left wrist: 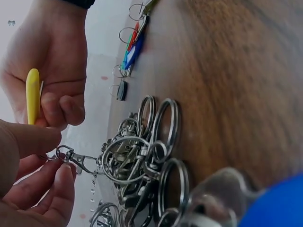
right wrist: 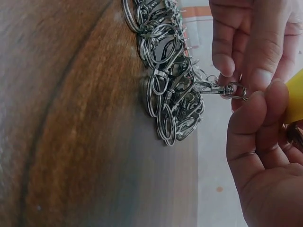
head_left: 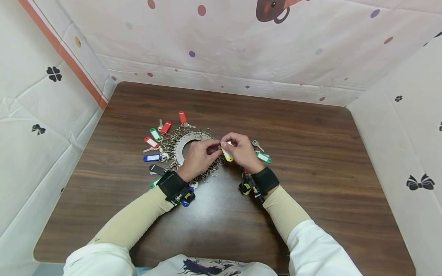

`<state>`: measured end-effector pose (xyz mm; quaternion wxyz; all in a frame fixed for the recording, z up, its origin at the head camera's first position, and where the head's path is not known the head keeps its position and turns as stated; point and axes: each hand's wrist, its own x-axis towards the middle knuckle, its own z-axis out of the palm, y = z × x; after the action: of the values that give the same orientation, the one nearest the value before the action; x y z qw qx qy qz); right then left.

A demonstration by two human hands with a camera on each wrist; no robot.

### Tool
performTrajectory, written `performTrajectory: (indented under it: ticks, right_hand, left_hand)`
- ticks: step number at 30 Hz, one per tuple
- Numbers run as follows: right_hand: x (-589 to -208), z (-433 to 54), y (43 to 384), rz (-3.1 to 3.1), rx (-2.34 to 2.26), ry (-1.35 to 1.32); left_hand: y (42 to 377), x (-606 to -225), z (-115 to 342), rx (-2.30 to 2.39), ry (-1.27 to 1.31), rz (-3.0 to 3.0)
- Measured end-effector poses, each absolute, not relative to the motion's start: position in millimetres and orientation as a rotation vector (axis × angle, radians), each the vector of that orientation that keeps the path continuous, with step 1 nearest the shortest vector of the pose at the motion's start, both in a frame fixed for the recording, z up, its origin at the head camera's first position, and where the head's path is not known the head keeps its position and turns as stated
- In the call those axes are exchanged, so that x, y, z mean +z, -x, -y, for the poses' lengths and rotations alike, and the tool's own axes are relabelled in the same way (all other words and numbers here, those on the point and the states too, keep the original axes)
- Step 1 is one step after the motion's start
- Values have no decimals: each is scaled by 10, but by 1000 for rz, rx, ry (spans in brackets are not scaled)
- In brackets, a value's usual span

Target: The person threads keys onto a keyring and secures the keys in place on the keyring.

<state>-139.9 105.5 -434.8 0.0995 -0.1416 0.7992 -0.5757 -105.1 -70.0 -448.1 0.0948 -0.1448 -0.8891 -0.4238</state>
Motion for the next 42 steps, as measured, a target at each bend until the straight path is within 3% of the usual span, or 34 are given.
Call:
performTrajectory:
  ticks: [42]
  right_hand:
    - [-4373,-1102,1419,-2362,-1648,513]
  left_hand:
    - [1120,-4433,847,-1275,547,2749]
